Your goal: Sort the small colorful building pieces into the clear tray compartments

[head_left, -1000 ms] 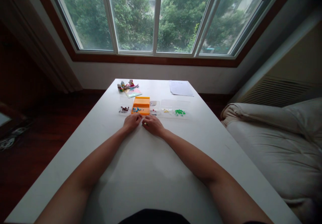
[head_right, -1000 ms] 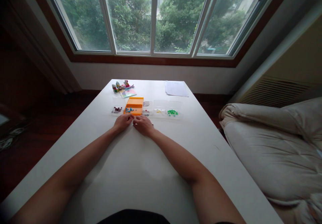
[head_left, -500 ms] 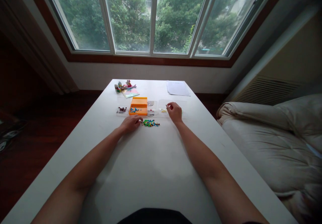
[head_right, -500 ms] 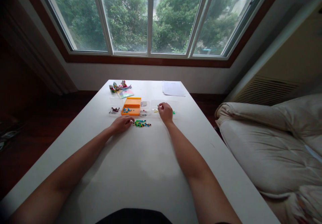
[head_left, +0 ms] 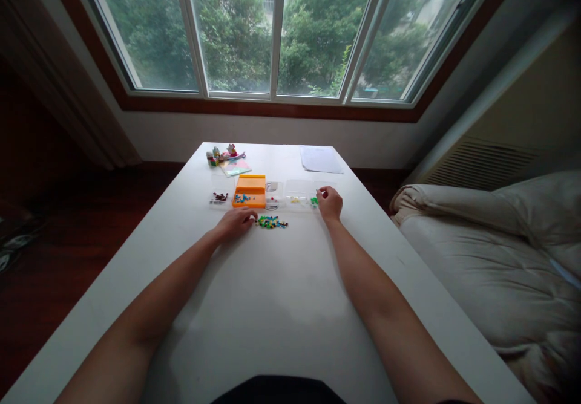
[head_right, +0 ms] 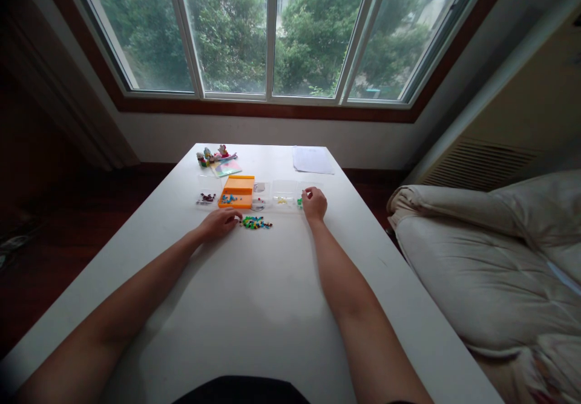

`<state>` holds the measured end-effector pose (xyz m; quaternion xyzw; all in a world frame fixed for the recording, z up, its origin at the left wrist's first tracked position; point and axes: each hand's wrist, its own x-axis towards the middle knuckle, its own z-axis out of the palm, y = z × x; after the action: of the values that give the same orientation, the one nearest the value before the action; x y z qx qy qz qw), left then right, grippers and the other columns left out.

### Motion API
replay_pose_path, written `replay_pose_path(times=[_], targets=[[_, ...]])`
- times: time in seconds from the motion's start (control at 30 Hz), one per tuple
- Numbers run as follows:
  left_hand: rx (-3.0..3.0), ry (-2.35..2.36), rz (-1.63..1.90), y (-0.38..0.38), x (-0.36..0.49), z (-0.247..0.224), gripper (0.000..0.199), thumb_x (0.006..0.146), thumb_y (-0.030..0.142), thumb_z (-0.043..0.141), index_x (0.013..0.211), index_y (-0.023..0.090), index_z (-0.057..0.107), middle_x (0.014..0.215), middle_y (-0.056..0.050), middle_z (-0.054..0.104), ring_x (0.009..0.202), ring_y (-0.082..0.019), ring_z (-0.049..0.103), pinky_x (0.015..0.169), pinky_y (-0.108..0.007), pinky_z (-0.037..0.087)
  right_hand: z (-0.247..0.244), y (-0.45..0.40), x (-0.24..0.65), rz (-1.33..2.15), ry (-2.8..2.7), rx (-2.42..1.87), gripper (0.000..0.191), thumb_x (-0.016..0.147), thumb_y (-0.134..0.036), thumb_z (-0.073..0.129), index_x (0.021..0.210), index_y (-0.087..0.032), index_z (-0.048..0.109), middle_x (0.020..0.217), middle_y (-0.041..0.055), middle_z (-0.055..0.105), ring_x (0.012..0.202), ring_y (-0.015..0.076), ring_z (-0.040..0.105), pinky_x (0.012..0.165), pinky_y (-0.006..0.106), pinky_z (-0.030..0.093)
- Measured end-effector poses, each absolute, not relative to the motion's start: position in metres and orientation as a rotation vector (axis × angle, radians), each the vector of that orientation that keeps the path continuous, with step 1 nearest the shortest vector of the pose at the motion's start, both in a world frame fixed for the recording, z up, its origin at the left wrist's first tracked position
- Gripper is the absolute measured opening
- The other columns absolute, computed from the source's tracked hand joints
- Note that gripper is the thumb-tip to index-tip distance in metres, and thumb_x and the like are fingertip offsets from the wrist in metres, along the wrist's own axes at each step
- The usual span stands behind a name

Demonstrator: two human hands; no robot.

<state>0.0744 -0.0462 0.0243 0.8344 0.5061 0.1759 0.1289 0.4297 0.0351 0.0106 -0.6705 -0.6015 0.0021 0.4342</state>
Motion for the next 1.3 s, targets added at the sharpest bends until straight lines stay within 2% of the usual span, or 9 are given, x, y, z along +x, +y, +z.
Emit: replay_pose_path(times=[0.2, 0.77, 1.1, 1.3], targets=[[2.461, 1.455, 0.519, -0.044, 0.074, 0.022, 0.028, 0.090, 0.029, 0.052, 0.109, 0.029, 0.072, 0.095, -0.004, 0.069, 0.084, -0.019, 0.061, 0.078, -0.028, 0.044, 0.007, 0.039, 0.434, 0.024, -1.481, -1.686, 0.023, 0.090, -0.036, 0.053, 0.091, -0.018, 0.067, 0.081, 0.0057, 0.064, 0.074, 0.0192, 0.055, 0.074, 0.029, 0.041], [2.526, 1.534, 0.612, -0.046, 0.084, 0.020, 0.026, 0.094, 0.027, 0.050, 0.104, 0.026, 0.073, 0.102, -0.005, 0.071, 0.088, -0.019, 0.064, 0.078, -0.028, 0.046, 0.007, 0.029, 0.407, 0.022, -1.590, -1.566, 0.025, 0.093, -0.036, 0.047, 0.091, -0.019, 0.065, 0.077, 0.0040, 0.064, 0.071, 0.0180, 0.056, 0.072, 0.028, 0.041], [2.606, 1.429, 0.557, -0.048, 0.086, 0.021, 0.032, 0.092, 0.020, 0.050, 0.113, 0.029, 0.072, 0.106, -0.005, 0.068, 0.091, -0.019, 0.064, 0.078, -0.028, 0.047, 0.007, 0.018, 0.379, 0.027, -1.806, -1.362, 0.019, 0.093, -0.032, 0.052, 0.085, -0.019, 0.065, 0.069, 0.0013, 0.058, 0.067, 0.0168, 0.052, 0.065, 0.027, 0.036], [2.548, 1.572, 0.609, -0.046, 0.081, 0.018, 0.025, 0.091, 0.023, 0.053, 0.104, 0.028, 0.073, 0.103, -0.004, 0.067, 0.090, -0.020, 0.063, 0.079, -0.029, 0.048, 0.012, 0.007, 0.361, 0.032, -2.004, -1.218, 0.017, 0.095, -0.028, 0.053, 0.087, -0.020, 0.065, 0.073, 0.0025, 0.062, 0.071, 0.0170, 0.055, 0.073, 0.028, 0.038]])
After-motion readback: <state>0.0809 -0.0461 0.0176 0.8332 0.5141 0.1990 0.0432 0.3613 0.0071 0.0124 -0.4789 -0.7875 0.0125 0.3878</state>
